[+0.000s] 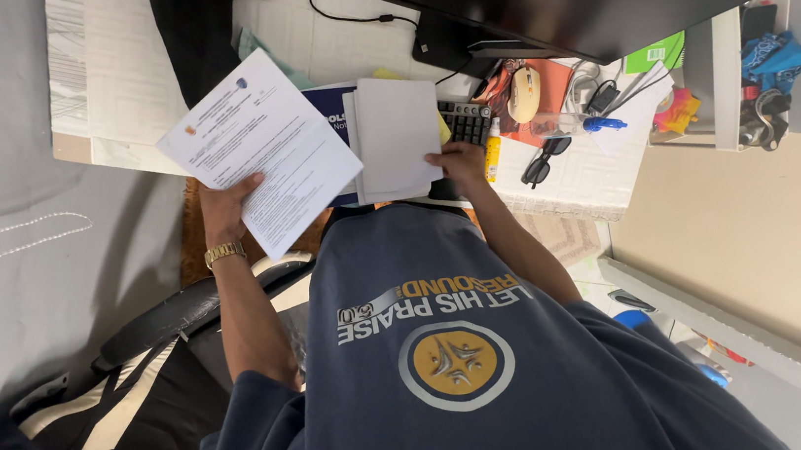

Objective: The person picks up and flips through several documents, a yellow notebook, and a small blue book on a desk, arranging them into different stacks.

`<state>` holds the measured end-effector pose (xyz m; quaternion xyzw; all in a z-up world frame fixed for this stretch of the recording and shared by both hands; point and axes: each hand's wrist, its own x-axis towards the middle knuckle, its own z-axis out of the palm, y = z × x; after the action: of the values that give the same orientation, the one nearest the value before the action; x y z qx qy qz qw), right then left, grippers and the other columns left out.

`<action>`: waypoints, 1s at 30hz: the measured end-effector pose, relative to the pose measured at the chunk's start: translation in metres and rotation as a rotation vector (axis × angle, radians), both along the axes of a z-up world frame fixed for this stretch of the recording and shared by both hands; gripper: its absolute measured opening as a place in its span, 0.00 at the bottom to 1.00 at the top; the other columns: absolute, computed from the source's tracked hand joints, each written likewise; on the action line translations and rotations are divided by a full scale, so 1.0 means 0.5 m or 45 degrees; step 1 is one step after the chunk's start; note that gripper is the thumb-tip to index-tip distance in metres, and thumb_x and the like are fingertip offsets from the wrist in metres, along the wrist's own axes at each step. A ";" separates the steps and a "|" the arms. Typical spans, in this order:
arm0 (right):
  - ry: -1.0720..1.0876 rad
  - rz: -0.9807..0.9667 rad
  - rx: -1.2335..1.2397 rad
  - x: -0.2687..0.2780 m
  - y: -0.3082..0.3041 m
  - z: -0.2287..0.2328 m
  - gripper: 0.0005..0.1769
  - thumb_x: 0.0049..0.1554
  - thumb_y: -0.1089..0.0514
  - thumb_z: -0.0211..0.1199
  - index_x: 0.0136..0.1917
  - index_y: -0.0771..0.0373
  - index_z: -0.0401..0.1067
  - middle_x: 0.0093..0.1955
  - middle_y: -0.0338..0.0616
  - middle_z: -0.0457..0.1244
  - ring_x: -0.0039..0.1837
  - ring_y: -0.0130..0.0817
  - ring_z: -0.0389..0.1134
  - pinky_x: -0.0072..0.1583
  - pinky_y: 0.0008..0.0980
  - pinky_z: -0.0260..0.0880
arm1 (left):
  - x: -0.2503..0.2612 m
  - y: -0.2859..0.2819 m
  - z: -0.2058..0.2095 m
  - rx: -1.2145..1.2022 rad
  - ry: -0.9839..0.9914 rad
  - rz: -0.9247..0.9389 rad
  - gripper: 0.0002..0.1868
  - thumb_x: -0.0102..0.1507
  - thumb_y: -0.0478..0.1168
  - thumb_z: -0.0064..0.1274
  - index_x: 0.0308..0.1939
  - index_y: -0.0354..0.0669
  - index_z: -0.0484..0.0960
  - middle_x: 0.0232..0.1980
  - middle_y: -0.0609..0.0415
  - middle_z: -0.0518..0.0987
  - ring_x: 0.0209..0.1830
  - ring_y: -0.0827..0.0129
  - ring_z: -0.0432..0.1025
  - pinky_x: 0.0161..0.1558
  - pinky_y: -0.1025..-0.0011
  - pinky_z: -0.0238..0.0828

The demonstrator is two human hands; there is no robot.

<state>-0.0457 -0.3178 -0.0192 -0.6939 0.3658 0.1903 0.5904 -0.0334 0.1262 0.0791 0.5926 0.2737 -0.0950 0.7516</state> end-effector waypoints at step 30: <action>-1.132 0.492 -0.239 0.102 0.188 0.499 0.17 0.57 0.73 0.66 0.59 0.62 0.76 0.47 0.42 0.70 0.47 0.25 0.73 0.40 0.23 0.73 | 0.141 -0.310 -0.010 0.113 -0.310 -0.163 0.18 0.70 0.43 0.54 0.55 0.30 0.80 0.52 0.43 0.84 0.48 0.66 0.79 0.50 0.71 0.76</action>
<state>0.0055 -0.2236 0.2302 -0.8133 -0.0413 -0.0518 0.5781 0.0372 -0.0287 0.0740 0.6485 0.1459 -0.0581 0.7448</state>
